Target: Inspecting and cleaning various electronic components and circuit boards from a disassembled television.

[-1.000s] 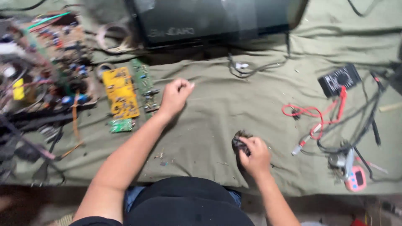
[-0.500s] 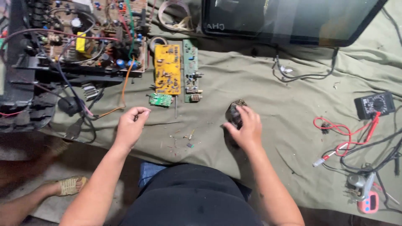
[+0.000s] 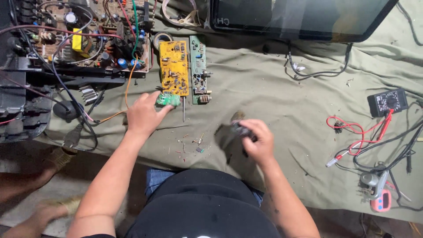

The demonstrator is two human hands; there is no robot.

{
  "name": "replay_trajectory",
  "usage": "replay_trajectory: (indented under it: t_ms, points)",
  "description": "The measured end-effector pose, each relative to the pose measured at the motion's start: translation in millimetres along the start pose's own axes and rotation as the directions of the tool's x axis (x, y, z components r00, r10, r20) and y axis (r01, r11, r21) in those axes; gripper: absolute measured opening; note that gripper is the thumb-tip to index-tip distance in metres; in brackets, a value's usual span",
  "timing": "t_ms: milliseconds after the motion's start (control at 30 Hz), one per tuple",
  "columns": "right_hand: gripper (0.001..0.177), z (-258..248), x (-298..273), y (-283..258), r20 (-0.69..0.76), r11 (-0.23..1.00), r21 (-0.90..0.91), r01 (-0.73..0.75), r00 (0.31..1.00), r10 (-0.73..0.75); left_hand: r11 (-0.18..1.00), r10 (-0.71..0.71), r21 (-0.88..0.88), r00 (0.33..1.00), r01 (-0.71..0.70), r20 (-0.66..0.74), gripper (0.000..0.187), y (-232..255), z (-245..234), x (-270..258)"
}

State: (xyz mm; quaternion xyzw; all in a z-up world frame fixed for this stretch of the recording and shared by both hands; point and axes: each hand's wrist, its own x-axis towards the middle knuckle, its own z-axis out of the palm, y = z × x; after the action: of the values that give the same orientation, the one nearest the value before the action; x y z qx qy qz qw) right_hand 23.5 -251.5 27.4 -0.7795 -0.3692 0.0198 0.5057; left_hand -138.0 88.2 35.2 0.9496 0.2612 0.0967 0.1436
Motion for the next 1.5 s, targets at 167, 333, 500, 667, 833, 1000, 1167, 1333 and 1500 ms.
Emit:
replay_trajectory:
  t_ms: [167,333,500,667,833,1000,1167,1333,1500]
  points:
    - [0.036,-31.7,29.7,-18.6,-0.192,0.999,-0.013,-0.053,0.980,0.049,0.988,-0.026,-0.153,0.993,0.008,-0.119,0.038,-2.4,5.9,31.0]
    - [0.032,-37.1,30.3,-2.8,-0.294,0.992,-0.009,-0.124,0.949,0.116,0.934,-0.108,-0.356,0.975,0.032,-0.195,0.019,-19.2,31.3,53.3]
    - [0.061,-27.8,13.6,13.4,-0.120,0.895,-0.341,-0.287,0.958,0.261,0.900,-0.113,-0.435,0.980,0.031,-0.164,0.009,-18.0,22.8,35.4]
    - [0.053,1.7,-14.2,39.1,-0.071,0.802,-0.585,-0.124,0.992,0.102,0.943,0.005,-0.323,0.973,-0.082,-0.232,0.010,-3.6,8.3,-3.3]
    - [0.043,5.4,-19.5,49.0,-0.088,0.777,-0.628,-0.035,0.996,-0.025,0.975,0.096,-0.182,0.978,-0.130,-0.186,0.017,0.8,21.6,-12.5]
    - [0.043,6.2,-18.7,48.5,-0.113,0.792,-0.606,-0.072,0.994,0.004,0.992,0.117,-0.052,0.993,-0.117,0.002,0.060,18.4,-5.1,-2.8]
    - [0.042,5.0,-20.1,48.6,-0.106,0.795,-0.601,-0.078,0.994,0.017,1.000,-0.020,-0.010,0.929,0.025,0.369,0.059,16.5,-26.5,14.0]
    - [0.042,6.6,-19.8,48.0,-0.113,0.798,-0.596,-0.090,0.993,0.028,0.984,-0.050,-0.135,0.907,0.116,0.417,0.049,24.5,-48.3,55.2]
    - [0.039,6.4,-17.6,44.3,-0.115,0.823,-0.556,-0.118,0.991,0.064,0.974,0.064,-0.216,0.998,-0.068,-0.025,0.047,37.0,-37.2,117.5]
